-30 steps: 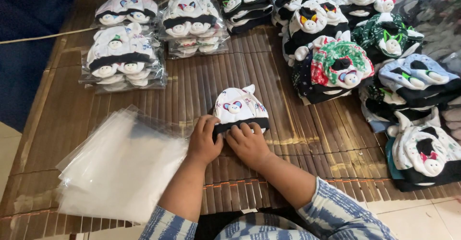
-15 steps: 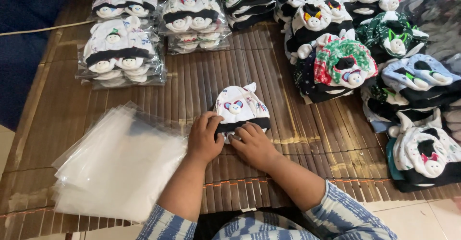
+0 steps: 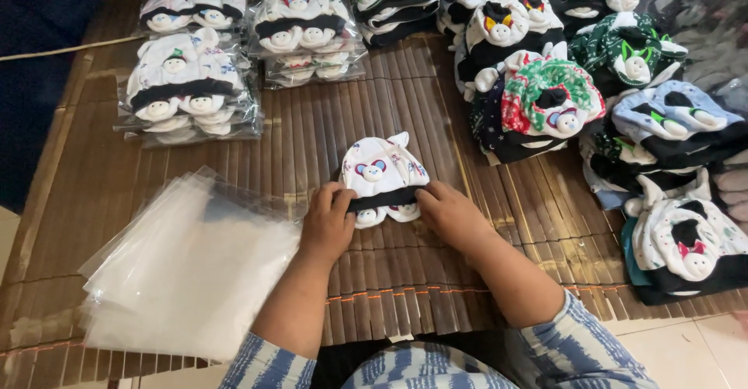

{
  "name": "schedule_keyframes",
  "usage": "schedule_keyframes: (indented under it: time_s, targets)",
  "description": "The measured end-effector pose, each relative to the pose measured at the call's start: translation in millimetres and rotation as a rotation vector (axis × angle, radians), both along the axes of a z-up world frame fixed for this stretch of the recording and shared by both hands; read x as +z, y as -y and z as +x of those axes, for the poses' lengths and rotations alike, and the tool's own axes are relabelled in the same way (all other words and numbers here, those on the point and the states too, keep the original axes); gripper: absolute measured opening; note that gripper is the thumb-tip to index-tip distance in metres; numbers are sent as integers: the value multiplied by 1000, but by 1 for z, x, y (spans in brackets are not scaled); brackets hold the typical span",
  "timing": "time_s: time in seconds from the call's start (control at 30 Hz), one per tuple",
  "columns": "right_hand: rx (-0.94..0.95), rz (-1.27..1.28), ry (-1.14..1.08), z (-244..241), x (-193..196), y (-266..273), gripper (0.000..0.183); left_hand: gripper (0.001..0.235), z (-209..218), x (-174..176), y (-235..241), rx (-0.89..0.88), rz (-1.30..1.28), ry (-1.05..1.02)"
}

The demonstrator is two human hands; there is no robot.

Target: The person packages several small hats by folding them, sliding them into plastic bags, and pressing the bags flat.

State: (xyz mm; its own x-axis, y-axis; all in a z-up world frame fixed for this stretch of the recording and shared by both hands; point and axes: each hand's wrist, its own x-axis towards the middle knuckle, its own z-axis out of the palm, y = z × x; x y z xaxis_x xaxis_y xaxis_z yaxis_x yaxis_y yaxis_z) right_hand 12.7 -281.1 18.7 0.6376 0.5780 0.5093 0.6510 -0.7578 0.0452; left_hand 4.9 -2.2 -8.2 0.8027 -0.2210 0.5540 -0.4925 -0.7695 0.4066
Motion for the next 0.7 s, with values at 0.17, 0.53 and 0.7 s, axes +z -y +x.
schedule_keyframes:
  time_s: [0.17, 0.53, 0.7]
  targets:
    - [-9, -55, 105, 1, -2, 7, 29, 28, 9, -29, -5, -11, 22, 73]
    - [-241, -247, 3, -13, -19, 14, 21, 41, -1, 1, 0, -158, 100, 119]
    - [-275, -133, 47, -12, 8, 1, 26, 26, -11, 17, 7, -273, 157, 172]
